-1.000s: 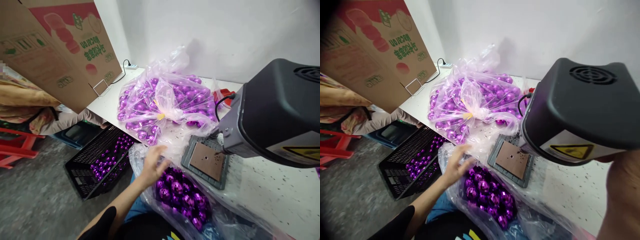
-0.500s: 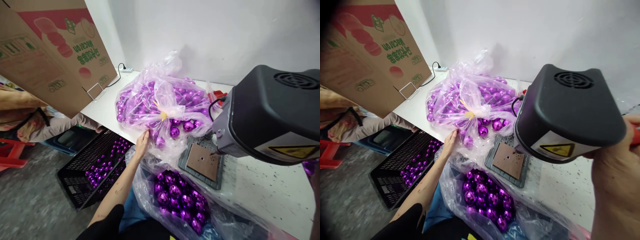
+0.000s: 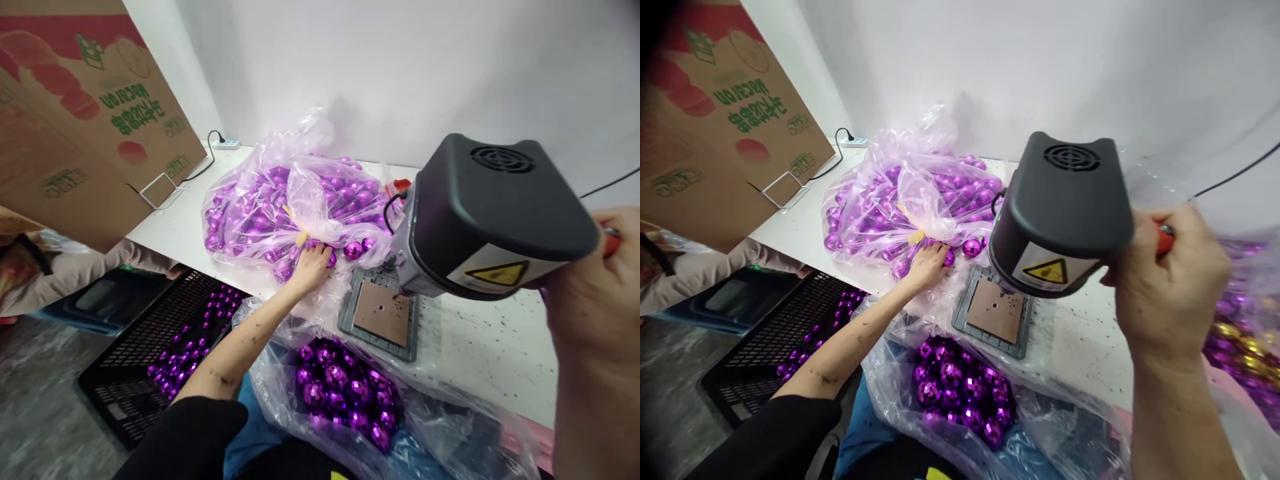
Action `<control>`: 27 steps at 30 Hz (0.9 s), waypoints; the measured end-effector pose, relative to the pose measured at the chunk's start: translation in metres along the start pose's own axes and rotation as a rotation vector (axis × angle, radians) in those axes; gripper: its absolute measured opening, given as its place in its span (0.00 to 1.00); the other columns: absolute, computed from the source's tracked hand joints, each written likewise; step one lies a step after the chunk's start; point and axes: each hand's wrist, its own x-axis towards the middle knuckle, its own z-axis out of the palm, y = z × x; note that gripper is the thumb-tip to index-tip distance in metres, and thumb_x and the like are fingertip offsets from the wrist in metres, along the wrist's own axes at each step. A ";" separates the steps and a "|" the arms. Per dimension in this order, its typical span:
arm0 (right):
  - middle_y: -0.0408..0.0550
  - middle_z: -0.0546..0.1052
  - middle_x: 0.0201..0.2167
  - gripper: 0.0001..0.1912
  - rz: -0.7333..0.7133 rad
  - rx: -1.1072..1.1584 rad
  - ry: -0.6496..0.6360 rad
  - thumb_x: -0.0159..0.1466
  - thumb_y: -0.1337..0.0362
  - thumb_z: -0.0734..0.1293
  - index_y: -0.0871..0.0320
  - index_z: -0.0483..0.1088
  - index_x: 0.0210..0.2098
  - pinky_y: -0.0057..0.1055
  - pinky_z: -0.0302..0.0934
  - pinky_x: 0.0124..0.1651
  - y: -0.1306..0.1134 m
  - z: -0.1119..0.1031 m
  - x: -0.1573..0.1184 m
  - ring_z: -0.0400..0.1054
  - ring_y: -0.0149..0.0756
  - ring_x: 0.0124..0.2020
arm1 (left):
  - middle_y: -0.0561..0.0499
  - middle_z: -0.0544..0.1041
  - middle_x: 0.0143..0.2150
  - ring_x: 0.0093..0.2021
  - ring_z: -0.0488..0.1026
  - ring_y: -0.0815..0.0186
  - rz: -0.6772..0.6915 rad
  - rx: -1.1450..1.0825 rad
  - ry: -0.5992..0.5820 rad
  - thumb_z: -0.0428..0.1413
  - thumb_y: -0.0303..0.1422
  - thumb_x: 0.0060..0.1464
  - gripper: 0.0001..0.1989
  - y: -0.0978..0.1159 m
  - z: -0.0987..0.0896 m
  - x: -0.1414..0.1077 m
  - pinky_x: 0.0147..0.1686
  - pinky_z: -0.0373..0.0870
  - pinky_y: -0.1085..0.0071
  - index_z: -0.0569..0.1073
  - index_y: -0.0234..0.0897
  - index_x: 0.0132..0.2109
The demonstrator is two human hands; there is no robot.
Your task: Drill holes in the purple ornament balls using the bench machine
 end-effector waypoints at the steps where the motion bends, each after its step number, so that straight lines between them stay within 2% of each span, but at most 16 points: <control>1: 0.40 0.63 0.16 0.18 0.041 -0.005 0.004 0.65 0.48 0.65 0.58 0.70 0.34 0.25 0.52 0.17 -0.004 0.000 0.001 0.60 0.28 0.16 | 0.38 0.72 0.56 0.57 0.71 0.48 0.001 -0.072 0.006 0.63 0.27 0.53 0.26 -0.002 -0.003 -0.001 0.58 0.67 0.52 0.70 0.35 0.59; 4: 0.39 0.62 0.15 0.21 0.056 0.021 0.001 0.64 0.45 0.65 0.59 0.69 0.33 0.25 0.53 0.17 -0.010 0.003 0.002 0.62 0.28 0.15 | 0.42 0.71 0.58 0.58 0.72 0.52 0.001 -0.497 0.004 0.63 0.34 0.54 0.29 0.000 -0.016 -0.014 0.59 0.69 0.55 0.68 0.39 0.62; 8: 0.37 0.61 0.14 0.23 0.041 0.062 0.010 0.65 0.43 0.64 0.59 0.68 0.33 0.23 0.52 0.17 -0.012 0.004 0.000 0.61 0.27 0.14 | 0.45 0.76 0.54 0.51 0.76 0.58 -0.098 -1.109 -0.204 0.65 0.42 0.54 0.30 0.025 -0.023 -0.038 0.53 0.74 0.58 0.68 0.42 0.60; 11: 0.37 0.61 0.14 0.23 0.051 0.087 -0.005 0.64 0.43 0.64 0.59 0.65 0.32 0.22 0.51 0.17 -0.014 0.003 0.000 0.61 0.26 0.14 | 0.45 0.78 0.50 0.48 0.77 0.58 -0.189 -1.279 -0.331 0.64 0.47 0.53 0.27 0.047 -0.014 -0.048 0.48 0.76 0.60 0.70 0.39 0.55; 14: 0.37 0.63 0.15 0.23 0.052 0.116 -0.034 0.65 0.43 0.64 0.59 0.64 0.32 0.23 0.51 0.17 -0.016 0.001 0.000 0.60 0.26 0.14 | 0.47 0.80 0.48 0.49 0.77 0.59 -0.183 -1.214 -0.344 0.64 0.48 0.54 0.24 0.063 0.001 -0.051 0.51 0.74 0.60 0.73 0.38 0.51; 17: 0.37 0.63 0.15 0.23 0.048 0.125 -0.067 0.65 0.43 0.63 0.59 0.64 0.32 0.24 0.52 0.19 -0.017 0.000 0.000 0.60 0.25 0.14 | 0.48 0.79 0.49 0.50 0.76 0.59 -0.142 -1.064 -0.305 0.64 0.44 0.54 0.24 0.072 0.015 -0.051 0.51 0.72 0.61 0.72 0.38 0.53; 21: 0.37 0.63 0.16 0.23 0.048 0.124 -0.072 0.66 0.43 0.64 0.59 0.64 0.32 0.25 0.52 0.23 -0.016 0.000 -0.001 0.59 0.24 0.16 | 0.47 0.78 0.49 0.49 0.76 0.59 -0.058 -0.907 -0.248 0.63 0.41 0.56 0.22 0.077 0.028 -0.050 0.48 0.73 0.62 0.71 0.38 0.54; 27: 0.37 0.62 0.18 0.25 0.040 0.134 -0.061 0.65 0.40 0.63 0.58 0.63 0.32 0.25 0.51 0.24 -0.014 0.001 -0.002 0.57 0.23 0.18 | 0.46 0.76 0.51 0.51 0.74 0.55 0.035 -0.666 -0.142 0.65 0.39 0.55 0.23 0.079 0.042 -0.051 0.53 0.70 0.57 0.71 0.38 0.56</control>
